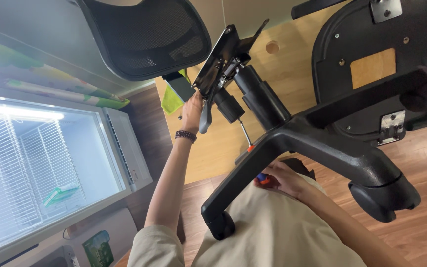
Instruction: The person assembles an office chair on a wooden table. They use a screwdriver to drive screws into the seat mounting plate, pick up screws from the table, flip and reposition the seat and base, and align the seat plate with the gas lift mechanism while tightening fasteners by hand and with the screwdriver.
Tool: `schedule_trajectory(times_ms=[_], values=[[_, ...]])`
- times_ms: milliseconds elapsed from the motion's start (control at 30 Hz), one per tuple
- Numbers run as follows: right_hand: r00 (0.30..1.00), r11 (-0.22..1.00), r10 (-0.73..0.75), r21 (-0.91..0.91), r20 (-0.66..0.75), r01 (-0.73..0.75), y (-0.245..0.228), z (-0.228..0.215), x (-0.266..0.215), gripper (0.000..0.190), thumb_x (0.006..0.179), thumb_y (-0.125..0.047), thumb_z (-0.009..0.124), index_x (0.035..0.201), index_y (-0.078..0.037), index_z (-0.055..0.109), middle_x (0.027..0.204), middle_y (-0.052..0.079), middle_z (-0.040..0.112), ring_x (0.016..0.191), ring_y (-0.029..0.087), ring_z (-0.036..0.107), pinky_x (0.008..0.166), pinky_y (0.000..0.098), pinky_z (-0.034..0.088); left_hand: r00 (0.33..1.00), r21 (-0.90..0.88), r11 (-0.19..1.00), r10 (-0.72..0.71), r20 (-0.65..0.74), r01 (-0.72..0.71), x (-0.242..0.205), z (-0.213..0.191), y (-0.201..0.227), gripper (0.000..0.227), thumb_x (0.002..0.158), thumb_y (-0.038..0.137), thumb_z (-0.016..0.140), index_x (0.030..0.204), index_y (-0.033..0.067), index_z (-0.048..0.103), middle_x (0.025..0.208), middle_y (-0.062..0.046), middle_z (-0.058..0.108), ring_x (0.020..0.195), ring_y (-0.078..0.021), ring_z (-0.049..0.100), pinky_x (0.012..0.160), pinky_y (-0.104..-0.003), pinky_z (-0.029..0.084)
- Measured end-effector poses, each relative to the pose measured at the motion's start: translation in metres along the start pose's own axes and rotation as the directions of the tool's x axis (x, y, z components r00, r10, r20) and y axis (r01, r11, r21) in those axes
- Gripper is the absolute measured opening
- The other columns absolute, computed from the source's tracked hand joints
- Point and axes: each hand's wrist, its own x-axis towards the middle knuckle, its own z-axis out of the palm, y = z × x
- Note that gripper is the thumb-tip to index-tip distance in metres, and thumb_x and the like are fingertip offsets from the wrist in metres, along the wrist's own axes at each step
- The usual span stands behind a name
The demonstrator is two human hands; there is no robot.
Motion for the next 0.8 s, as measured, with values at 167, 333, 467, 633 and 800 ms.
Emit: schedule_trajectory(times_ms=[167,333,467,633,800], values=[[0.999,0.998,0.003,0.056,0.049,-0.006,0.042,-0.053,0.049,0.035,0.092,-0.024,0.075,0.116,-0.004,0.059,0.086,0.002,0.052,0.072,0.008,0.052,0.067,0.0262,0.054,1.0,0.003,1.0,0.003,0.02,-0.003,-0.001,-0.008,0.009,0.038,0.094,0.032,0.074,0.104,0.0008,0.055,0.096,-0.022,0.068,0.093,-0.0421,0.066,0.076,-0.049,0.053],[0.997,0.995,0.036,0.085,0.068,-0.042,0.027,-0.034,0.035,0.022,0.093,-0.028,0.066,0.109,-0.014,0.062,0.079,-0.002,0.049,0.063,0.006,0.046,0.053,0.021,0.041,0.999,-0.033,0.999,-0.016,0.036,0.017,0.002,-0.001,0.002,0.041,0.092,0.033,0.075,0.106,-0.0003,0.055,0.095,-0.022,0.068,0.092,-0.0422,0.065,0.075,-0.049,0.053],[1.0,0.976,0.008,-0.218,0.0,-0.008,0.035,-0.039,0.032,0.032,0.103,-0.038,0.054,0.095,-0.008,0.058,0.066,0.003,0.046,0.055,0.009,0.039,0.047,0.0223,0.033,0.998,0.008,0.999,-0.048,0.043,0.048,0.0,0.011,-0.012,0.021,0.1,0.02,0.063,0.111,0.0036,0.056,0.1,-0.018,0.069,0.094,-0.0389,0.068,0.076,-0.046,0.054],[0.974,0.988,-0.084,0.145,0.211,0.054,0.014,-0.015,0.002,0.042,0.111,-0.045,0.049,0.099,-0.006,0.056,0.072,0.003,0.053,0.065,0.011,0.054,0.057,0.0234,0.044,0.998,0.04,0.998,-0.054,0.042,0.052,0.001,0.02,-0.023,0.016,0.101,0.017,0.061,0.11,0.0048,0.057,0.1,-0.017,0.07,0.095,-0.0379,0.069,0.077,-0.046,0.055],[0.998,0.978,-0.055,-0.205,-0.022,0.049,0.008,-0.01,-0.002,0.043,0.096,-0.032,0.053,0.136,-0.018,0.048,0.078,0.01,0.068,0.072,0.016,0.064,0.073,0.0329,0.057,0.999,-0.014,1.0,-0.018,0.043,0.019,0.001,-0.018,0.019,0.04,0.092,0.034,0.075,0.104,0.0011,0.055,0.093,-0.021,0.068,0.089,-0.042,0.066,0.072,-0.048,0.053]])
